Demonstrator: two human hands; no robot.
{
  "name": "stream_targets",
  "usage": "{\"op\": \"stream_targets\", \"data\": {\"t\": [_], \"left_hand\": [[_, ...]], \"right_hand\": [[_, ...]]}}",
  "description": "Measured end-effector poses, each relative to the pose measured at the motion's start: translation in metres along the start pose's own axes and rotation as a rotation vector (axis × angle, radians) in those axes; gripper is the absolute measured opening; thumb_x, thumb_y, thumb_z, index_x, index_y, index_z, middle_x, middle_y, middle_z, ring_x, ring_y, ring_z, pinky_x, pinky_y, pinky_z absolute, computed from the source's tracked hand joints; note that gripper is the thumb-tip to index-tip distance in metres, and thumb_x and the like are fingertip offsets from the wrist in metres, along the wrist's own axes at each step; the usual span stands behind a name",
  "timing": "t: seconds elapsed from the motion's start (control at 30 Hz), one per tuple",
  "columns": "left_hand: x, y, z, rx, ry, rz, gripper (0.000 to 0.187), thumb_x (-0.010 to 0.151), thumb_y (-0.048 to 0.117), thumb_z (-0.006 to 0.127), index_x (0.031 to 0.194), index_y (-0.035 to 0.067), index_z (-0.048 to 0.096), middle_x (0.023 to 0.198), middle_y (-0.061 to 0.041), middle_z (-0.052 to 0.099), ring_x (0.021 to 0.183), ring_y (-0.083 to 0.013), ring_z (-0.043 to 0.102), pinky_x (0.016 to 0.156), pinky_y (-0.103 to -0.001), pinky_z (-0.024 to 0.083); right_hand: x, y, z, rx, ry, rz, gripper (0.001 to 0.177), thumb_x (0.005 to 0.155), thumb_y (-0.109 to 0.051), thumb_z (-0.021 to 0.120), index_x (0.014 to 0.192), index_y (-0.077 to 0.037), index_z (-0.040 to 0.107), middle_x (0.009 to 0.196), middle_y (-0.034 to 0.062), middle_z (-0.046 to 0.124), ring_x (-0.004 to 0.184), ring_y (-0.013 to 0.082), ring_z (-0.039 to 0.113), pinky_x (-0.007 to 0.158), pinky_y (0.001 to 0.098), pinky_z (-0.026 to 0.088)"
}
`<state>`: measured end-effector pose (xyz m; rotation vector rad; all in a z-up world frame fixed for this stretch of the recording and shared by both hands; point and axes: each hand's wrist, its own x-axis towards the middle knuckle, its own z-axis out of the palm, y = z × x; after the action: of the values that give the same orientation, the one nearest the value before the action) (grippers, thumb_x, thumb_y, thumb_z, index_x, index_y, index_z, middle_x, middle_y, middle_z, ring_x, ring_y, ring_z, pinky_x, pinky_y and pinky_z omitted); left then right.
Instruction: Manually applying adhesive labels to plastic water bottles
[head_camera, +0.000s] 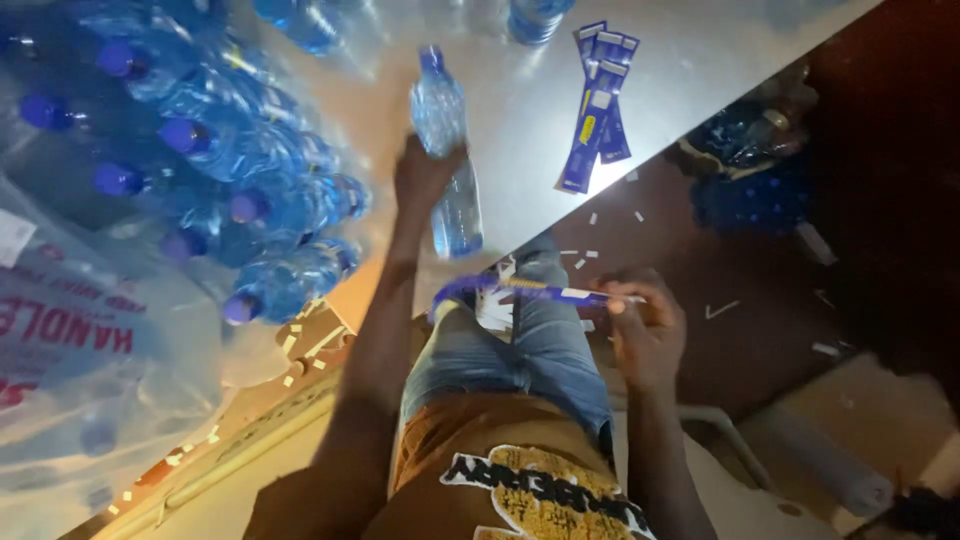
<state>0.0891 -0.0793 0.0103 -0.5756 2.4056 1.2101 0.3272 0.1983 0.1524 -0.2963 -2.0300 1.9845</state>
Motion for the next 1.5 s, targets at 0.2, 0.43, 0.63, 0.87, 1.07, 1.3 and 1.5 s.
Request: {"op": "stream_targets", "data": {"t": [0.2,0.43,0.63,0.87,1.07,1.3,1.5], "left_hand": [[-0.062,-0.085,0.05,-0.03,0.051,-0.037,0.106,0.072,0.09,0.086,0.133,0.006,0.066,0.122,-0.03,0.074,0.122,-0.0508,0.074,0.102,-0.06,0.06],[-0.158,-0.136,0.044,-0.476,0.035,0.261,0.113,0.079,0.04,0.105,0.162,-0.004,0.042,0.155,-0.032,0.049,0.148,-0.0464,0.047,0.128,-0.061,0.031],[-0.195,-0.131,0.02,-0.737,0.018,-0.023,0.053,0.09,0.031,0.097,0.133,0.014,0.07,0.108,-0.006,0.073,0.1,-0.0188,0.071,0.096,-0.044,0.055],[-0.202,-0.115,0.029,-0.626,0.273,-0.08,0.017,0.095,0.028,0.093,0.098,0.015,0.082,0.086,-0.005,0.074,0.085,-0.0127,0.067,0.083,-0.035,0.052],[-0.199,-0.094,0.021,-0.689,0.289,-0.019,0.021,0.098,0.024,0.09,0.092,0.012,0.075,0.08,-0.003,0.066,0.085,-0.0111,0.063,0.078,-0.032,0.051],[-0.19,-0.108,0.04,-0.668,0.34,-0.028,0.021,0.099,0.025,0.088,0.095,0.014,0.071,0.08,0.003,0.061,0.082,-0.0068,0.062,0.075,-0.026,0.047],[-0.174,-0.113,0.05,-0.822,0.416,-0.054,0.014,0.105,0.023,0.082,0.104,0.011,0.075,0.09,-0.006,0.073,0.09,-0.0152,0.073,0.076,-0.032,0.054]], "right_hand": [[-0.009,0.059,0.061,-0.142,-0.009,0.671,0.015,0.106,-0.026,0.074,0.12,-0.021,0.076,0.089,0.0042,0.075,0.084,0.0137,0.068,0.082,0.0373,0.052],[-0.037,0.173,0.1,0.525,0.037,0.656,0.025,0.113,-0.019,0.074,0.101,-0.012,0.053,0.093,-0.0018,0.061,0.084,0.012,0.066,0.09,0.0338,0.057],[-0.046,0.159,0.104,0.421,0.036,0.612,0.014,0.113,-0.014,0.073,0.107,-0.01,0.061,0.097,-0.0001,0.066,0.09,0.0114,0.072,0.083,0.0284,0.058],[-0.042,0.164,0.1,0.336,0.013,0.6,0.009,0.111,-0.01,0.074,0.108,-0.009,0.065,0.09,-0.0023,0.06,0.078,0.0051,0.059,0.073,0.0217,0.049],[-0.041,0.164,0.093,0.316,-0.02,0.607,0.014,0.114,-0.02,0.074,0.113,-0.008,0.067,0.103,0.0059,0.069,0.093,0.0132,0.068,0.087,0.038,0.057],[-0.043,0.184,0.097,0.253,-0.029,0.607,0.012,0.114,-0.021,0.075,0.112,-0.01,0.072,0.097,0.0033,0.07,0.08,0.014,0.07,0.075,0.0338,0.06],[-0.048,0.199,0.134,0.09,-0.101,0.468,0.006,0.117,-0.019,0.067,0.117,-0.013,0.069,0.091,-0.0006,0.062,0.079,0.0106,0.069,0.059,0.0294,0.063]]}}
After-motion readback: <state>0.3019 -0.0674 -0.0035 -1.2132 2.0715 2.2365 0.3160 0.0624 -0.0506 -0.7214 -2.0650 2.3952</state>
